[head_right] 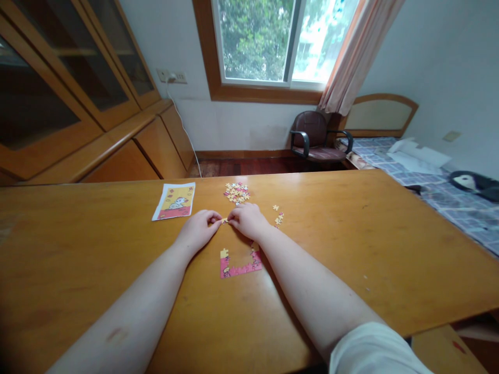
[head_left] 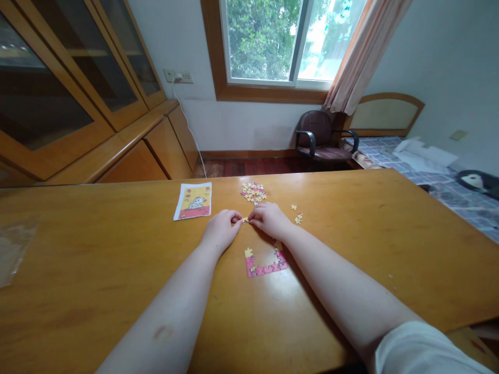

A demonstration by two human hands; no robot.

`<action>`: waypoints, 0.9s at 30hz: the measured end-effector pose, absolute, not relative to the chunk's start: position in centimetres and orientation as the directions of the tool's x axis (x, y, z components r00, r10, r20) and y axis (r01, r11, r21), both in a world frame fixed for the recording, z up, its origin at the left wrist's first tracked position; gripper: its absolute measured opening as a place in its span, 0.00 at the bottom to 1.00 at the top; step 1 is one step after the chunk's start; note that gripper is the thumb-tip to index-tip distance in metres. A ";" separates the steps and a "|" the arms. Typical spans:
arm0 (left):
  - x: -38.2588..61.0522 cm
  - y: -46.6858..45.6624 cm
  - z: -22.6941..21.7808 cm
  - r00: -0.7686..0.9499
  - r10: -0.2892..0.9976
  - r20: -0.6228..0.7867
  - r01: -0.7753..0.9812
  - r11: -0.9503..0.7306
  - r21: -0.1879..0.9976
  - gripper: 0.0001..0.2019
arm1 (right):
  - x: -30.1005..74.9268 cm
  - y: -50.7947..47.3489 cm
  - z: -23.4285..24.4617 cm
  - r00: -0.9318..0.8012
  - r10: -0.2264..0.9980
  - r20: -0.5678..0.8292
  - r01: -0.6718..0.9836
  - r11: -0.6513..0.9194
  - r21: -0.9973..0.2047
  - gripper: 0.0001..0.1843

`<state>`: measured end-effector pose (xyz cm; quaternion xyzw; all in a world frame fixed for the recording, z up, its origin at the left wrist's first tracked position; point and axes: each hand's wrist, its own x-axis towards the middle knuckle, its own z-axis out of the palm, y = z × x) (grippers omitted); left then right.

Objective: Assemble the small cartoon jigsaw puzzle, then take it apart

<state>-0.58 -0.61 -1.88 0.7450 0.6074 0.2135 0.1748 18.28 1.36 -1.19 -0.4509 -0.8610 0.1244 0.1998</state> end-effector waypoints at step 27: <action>-0.5 -0.7 -1.7 0.174 0.980 0.095 0.832 -0.197 0.518 0.08 | 18.1 0.9 -1.0 -0.574 0.786 0.230 0.725 0.618 -0.304 0.09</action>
